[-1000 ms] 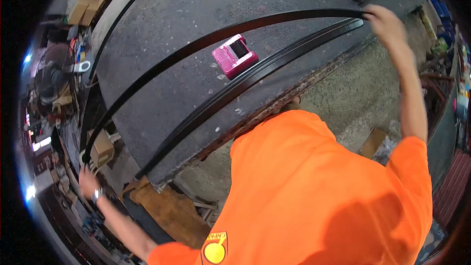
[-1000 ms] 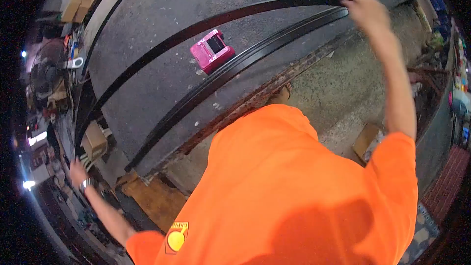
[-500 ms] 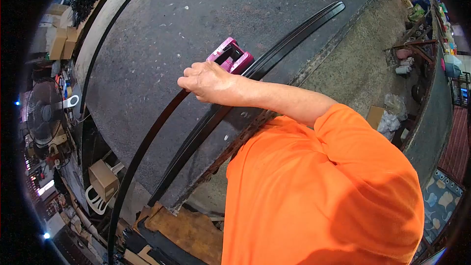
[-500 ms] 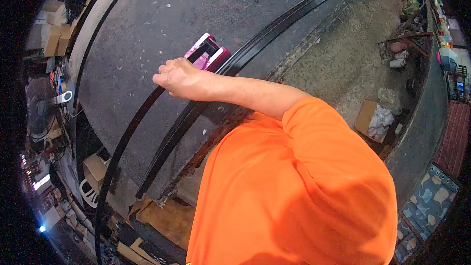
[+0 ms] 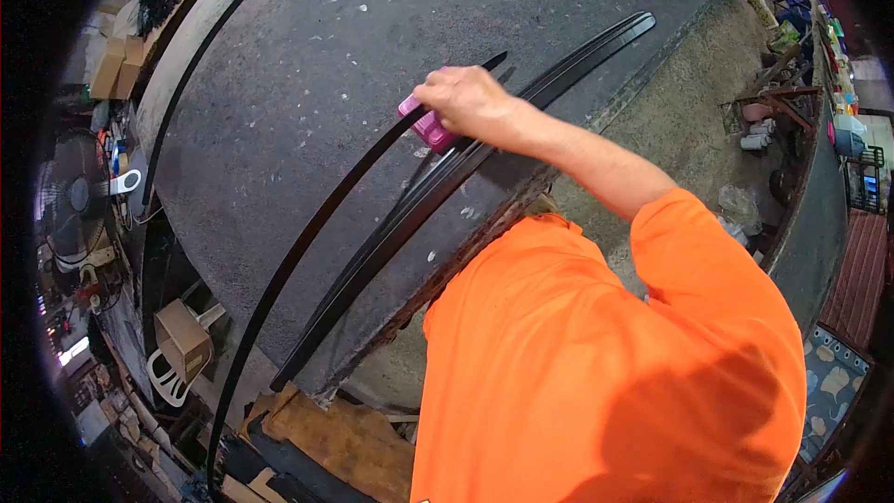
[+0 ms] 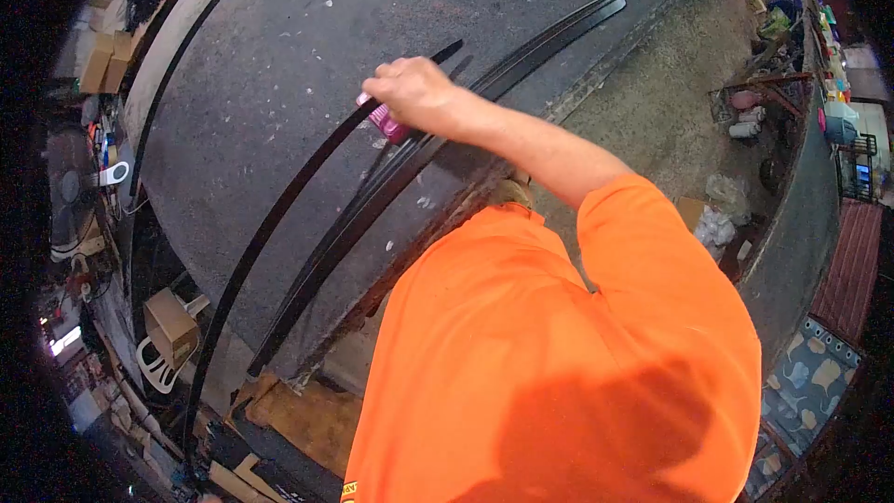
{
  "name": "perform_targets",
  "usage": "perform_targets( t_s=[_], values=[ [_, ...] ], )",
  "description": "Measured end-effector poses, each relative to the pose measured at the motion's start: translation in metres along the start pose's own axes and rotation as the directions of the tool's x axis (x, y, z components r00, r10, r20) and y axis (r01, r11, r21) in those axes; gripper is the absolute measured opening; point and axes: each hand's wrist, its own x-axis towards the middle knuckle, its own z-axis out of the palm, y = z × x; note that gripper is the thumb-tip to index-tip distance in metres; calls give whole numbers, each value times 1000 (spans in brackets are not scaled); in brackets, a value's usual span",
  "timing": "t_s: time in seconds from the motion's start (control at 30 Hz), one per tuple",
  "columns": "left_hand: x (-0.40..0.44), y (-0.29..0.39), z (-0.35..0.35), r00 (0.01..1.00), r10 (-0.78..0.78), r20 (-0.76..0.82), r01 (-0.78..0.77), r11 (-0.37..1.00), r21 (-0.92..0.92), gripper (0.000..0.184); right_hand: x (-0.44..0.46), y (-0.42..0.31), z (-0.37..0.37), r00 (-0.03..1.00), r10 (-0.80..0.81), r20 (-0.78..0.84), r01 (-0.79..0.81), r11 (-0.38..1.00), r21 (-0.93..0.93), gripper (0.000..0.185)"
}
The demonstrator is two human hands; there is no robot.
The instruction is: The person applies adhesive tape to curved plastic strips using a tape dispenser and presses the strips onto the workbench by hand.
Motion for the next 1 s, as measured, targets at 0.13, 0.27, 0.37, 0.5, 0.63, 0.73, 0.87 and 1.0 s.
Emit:
perform_targets(
  t_s=[0.13,0.27,0.37,0.5,0.63,0.73,0.87,1.0],
  values=[
    [19,19,29,998,45,-40,-47,997,-56,42,-18,41,-21,993,85,81,-72,985,-156,22],
    [-43,100,2,967,251,-37,-253,948,-193,42,-38,84,-53,977,146,159,-102,962,-254,29],
    [-86,154,-19,970,240,45,-220,937,-270,32,-55,118,-69,957,241,159,-179,928,-326,30],
    [-142,211,-52,956,291,37,-256,889,-379,29,-83,168,-91,962,265,60,-217,882,-417,12],
    [-193,258,-93,926,379,5,-337,829,-446,29,-111,212,-124,949,314,8,-265,815,-516,11],
    [-215,286,-106,896,435,-85,-423,782,-458,28,-132,241,-149,940,338,-49,-307,771,-558,11],
    [-251,318,-138,829,525,-192,-551,714,-431,25,-161,278,-190,897,441,-22,-352,687,-636,14],
    [-281,345,-170,766,596,-241,-632,627,-456,22,-203,321,-228,834,549,-51,-433,595,-677,18]
  ],
)
